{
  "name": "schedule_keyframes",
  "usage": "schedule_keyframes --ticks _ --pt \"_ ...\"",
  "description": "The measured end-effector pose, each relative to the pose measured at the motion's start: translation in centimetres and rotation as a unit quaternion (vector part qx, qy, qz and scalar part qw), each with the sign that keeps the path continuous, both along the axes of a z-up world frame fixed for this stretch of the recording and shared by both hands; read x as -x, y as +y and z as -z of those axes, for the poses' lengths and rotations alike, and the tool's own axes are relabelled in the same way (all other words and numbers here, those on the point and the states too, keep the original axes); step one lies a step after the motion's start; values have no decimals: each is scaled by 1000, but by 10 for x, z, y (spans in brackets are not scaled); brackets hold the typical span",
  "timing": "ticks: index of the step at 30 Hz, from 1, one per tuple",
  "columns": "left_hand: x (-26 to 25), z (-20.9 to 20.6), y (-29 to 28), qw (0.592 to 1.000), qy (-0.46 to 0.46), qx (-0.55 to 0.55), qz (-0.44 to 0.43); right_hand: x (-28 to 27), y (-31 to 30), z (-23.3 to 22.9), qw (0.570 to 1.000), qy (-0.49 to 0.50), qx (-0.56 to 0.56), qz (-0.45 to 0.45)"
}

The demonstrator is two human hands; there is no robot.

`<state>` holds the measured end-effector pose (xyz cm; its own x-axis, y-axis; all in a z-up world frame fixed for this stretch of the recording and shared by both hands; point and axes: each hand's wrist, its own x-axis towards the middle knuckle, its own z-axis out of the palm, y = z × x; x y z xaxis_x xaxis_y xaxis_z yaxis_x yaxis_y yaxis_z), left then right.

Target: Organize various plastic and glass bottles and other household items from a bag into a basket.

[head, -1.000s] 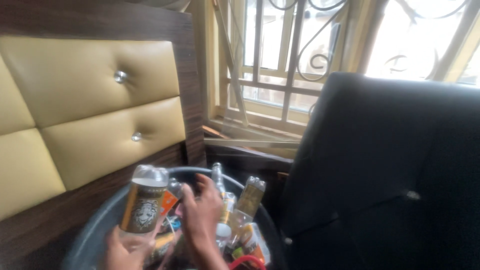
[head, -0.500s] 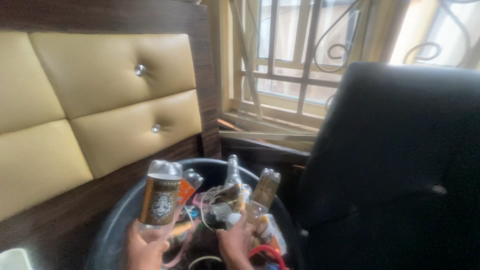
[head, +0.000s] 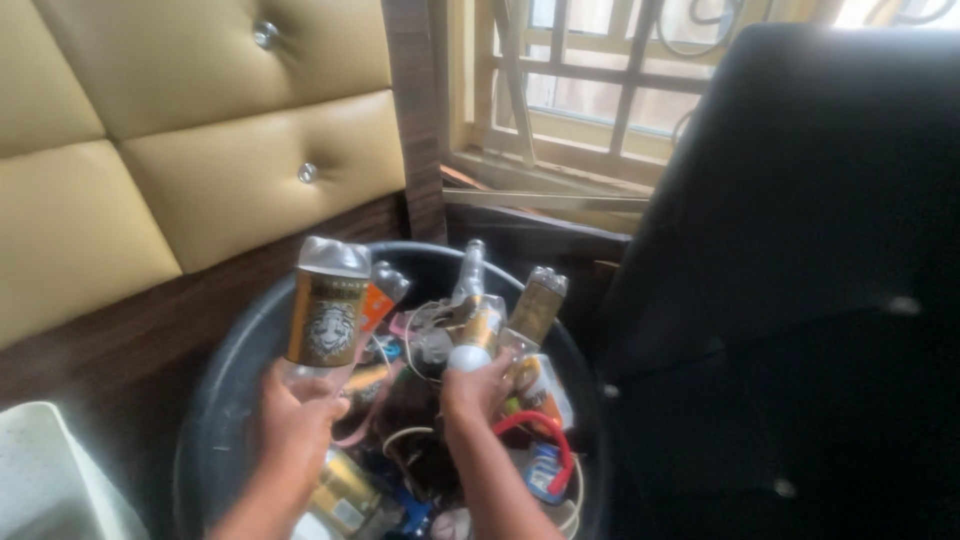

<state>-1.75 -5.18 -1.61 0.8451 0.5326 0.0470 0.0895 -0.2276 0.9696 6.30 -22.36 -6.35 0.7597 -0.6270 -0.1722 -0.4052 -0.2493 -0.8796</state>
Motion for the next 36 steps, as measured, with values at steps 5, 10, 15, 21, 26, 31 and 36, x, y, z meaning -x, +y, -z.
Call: schedule_keyframes --ticks 5,10,15,21,26,31,36 --pt "12 -23 -13 1000 13 6 18 43 19 -63 993 10 -111 39" --pt "23 -46 -20 999 33 16 21 82 38 -102 988 -57 -132 51" --pt "2 -18 -2 998 7 36 51 92 56 -91 949 -237 -210 -1" --pt "16 -54 16 983 -70 122 117 111 83 -111 860 -342 -357 -124" --pt "34 -82 72 960 -65 209 175 127 130 -135 853 -332 -370 -159" --pt "65 -104 163 976 -18 93 194 152 206 -141 791 -387 -420 -219" --pt "104 -97 264 962 -1 177 210 189 284 -145 784 -326 -462 -255"
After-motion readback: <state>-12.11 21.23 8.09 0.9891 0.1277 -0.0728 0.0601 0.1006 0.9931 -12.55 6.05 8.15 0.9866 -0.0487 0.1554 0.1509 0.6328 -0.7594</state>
